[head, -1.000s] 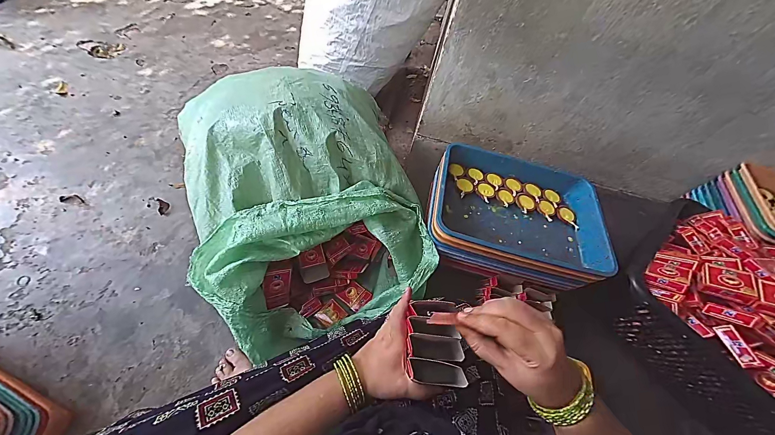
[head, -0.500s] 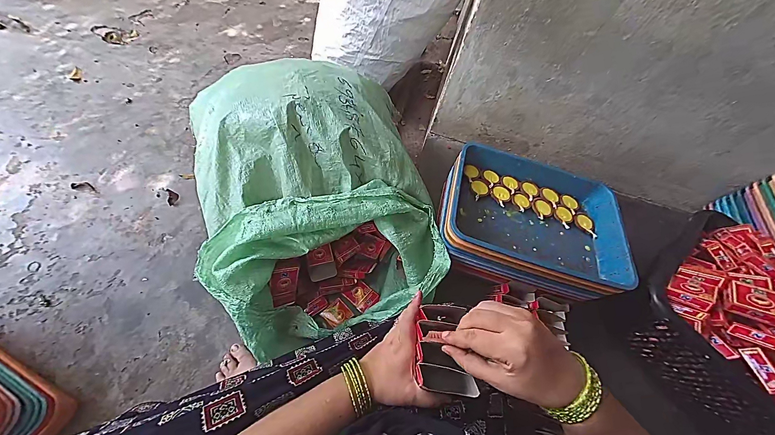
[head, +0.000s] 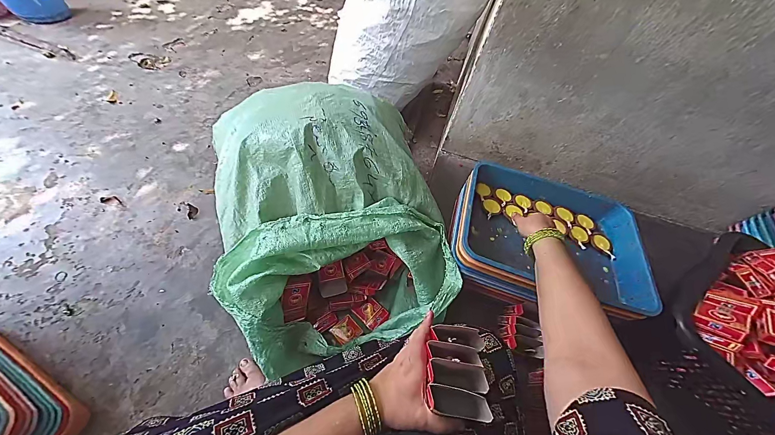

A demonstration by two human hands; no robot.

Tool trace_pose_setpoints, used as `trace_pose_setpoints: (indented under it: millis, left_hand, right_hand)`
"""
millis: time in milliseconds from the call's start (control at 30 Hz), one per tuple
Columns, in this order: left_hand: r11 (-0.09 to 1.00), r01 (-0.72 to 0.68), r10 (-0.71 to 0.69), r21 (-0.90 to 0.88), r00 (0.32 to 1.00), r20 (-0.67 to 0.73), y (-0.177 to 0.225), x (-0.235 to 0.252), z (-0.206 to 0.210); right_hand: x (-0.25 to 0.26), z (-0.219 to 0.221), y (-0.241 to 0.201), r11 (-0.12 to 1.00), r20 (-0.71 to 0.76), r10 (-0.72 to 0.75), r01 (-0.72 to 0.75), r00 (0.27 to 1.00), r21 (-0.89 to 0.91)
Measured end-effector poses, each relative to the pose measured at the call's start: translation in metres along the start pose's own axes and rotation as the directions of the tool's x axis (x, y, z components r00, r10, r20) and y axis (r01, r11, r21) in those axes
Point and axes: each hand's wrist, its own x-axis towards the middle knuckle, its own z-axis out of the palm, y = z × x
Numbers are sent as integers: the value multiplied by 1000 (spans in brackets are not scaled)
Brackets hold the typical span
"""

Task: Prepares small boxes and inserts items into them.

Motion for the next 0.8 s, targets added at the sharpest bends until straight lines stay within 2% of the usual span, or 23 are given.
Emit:
trace_pose_setpoints:
  millis: [100,167,233,267,300,333,400,467,500,567,600,667,733,800]
  left_hand:
    - [1000,7,-7,0,1000,2,0,0,-2]
    - [1000,-3,3,-3,1000,-1,0,1,-3]
    - [1000,-9,9,-5,1000,0,-1,1,-2]
    - [1000,-19,19,-7,1000,-5,-2,1,-2]
    - [1000,-26,26,-9,1000,-11,-2,1,-2]
    - [1000,-19,19,-9,1000,-8,-1,0,-2]
    - [1000,-7,7,-4,1000,0,1,0,-2]
    - [1000,-5,5,-1,1000,4,0,1,-2]
    - [1000,-17,17,-2,1000,2,0,1,-1]
    - [999,-32,32,2,999,-1,-1,0,-1]
    - [999,-33,33,5,999,2,-1,0,-1]
    - [999,-39,39,7,999,1,0,0,0]
    - [999,-54,54,5,999,-1,-1,0,2]
    - [997,-74,74,14,997,-1,0,-1,2]
  right_hand:
    - [27,20,0,963,-51,129,-113,990,243]
    - [20,22,-3,877,-38,204,-165,978,451]
    - [1,16,-5,772,-46,230,-153,972,617]
    - [-6,11,-5,794,-87,212,-120,973,596]
    - [-14,4,-4,863,-153,160,-63,975,502]
    - [-27,-5,-2,916,-213,73,19,974,400]
    - [-69,-22,-2,935,-336,-130,228,933,272]
    - [-122,-34,4,841,-435,-352,484,829,242]
    - [-151,-38,10,740,-480,-464,624,744,252]
    - [-209,-46,23,444,-553,-641,845,532,298]
    - [-236,-49,29,306,-568,-696,897,439,318]
    - [-284,-55,40,153,-542,-780,934,314,321]
    - [-318,-54,48,82,-484,-844,948,230,307]
    - [-336,-49,51,58,-397,-905,968,154,244]
